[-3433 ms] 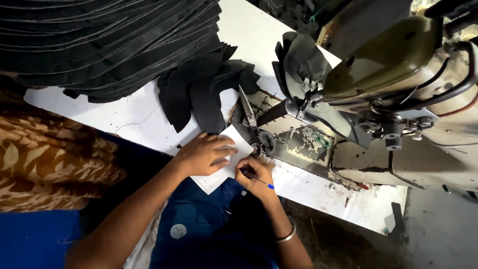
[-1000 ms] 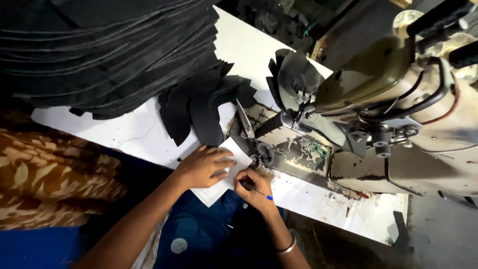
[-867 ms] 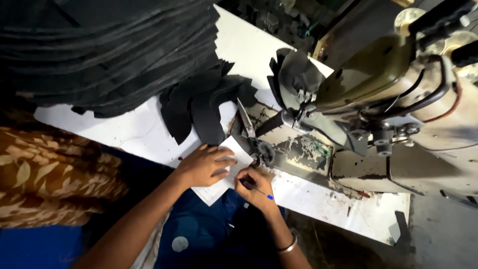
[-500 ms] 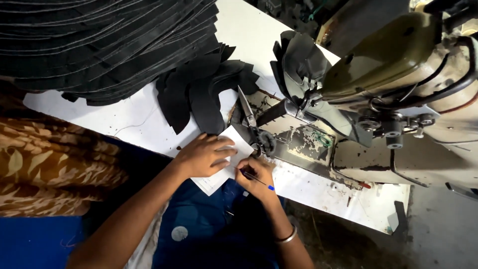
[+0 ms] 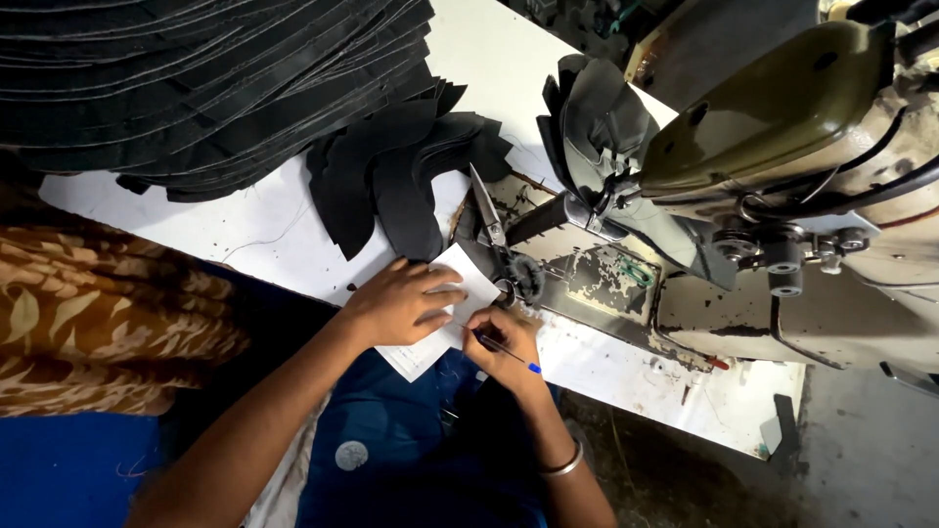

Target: Writing on a small piece of paper while at a shoe manufacturing workstation.

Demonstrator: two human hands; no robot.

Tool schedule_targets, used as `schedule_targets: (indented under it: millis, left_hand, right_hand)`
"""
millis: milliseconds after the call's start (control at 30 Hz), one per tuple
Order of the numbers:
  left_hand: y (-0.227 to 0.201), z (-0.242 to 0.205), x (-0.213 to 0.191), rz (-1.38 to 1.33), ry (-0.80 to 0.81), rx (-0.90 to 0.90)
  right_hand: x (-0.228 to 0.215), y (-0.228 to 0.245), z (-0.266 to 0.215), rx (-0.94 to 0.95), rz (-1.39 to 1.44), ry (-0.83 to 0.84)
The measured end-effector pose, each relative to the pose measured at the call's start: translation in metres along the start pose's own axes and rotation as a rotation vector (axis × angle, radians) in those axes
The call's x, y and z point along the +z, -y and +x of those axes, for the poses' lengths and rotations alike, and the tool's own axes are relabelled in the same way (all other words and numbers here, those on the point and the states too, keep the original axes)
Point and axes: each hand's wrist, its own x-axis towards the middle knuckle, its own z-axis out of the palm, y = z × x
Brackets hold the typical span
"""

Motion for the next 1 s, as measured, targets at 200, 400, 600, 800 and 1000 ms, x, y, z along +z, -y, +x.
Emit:
schedule_targets:
  millis: [200, 400, 600, 800, 1000]
  left_hand:
    - [0.001, 0.000, 0.003, 0.010, 0.005, 0.000]
    - [0.001, 0.000, 0.001, 0.005, 0.012, 0.000]
    - [0.003, -0.001, 0.003, 0.007, -0.025, 0.021]
    - [0.001, -0.002, -0.001, 0.003, -0.059, 0.045]
    - [0.001, -0.002, 0.001, -0.018, -0.094, 0.058]
  right_hand:
    - [-0.001, 0.003, 0.000, -0.023, -0.003, 0.003]
    - [0.001, -0.002, 0.000, 0.001, 0.017, 0.004]
    - [0.000, 0.001, 0.001, -0.001, -0.007, -0.002]
    - [0.001, -0.008, 0.000, -0.045, -0.021, -0.018]
    - [-0.001, -0.005, 0.001, -0.040, -0.070, -0.018]
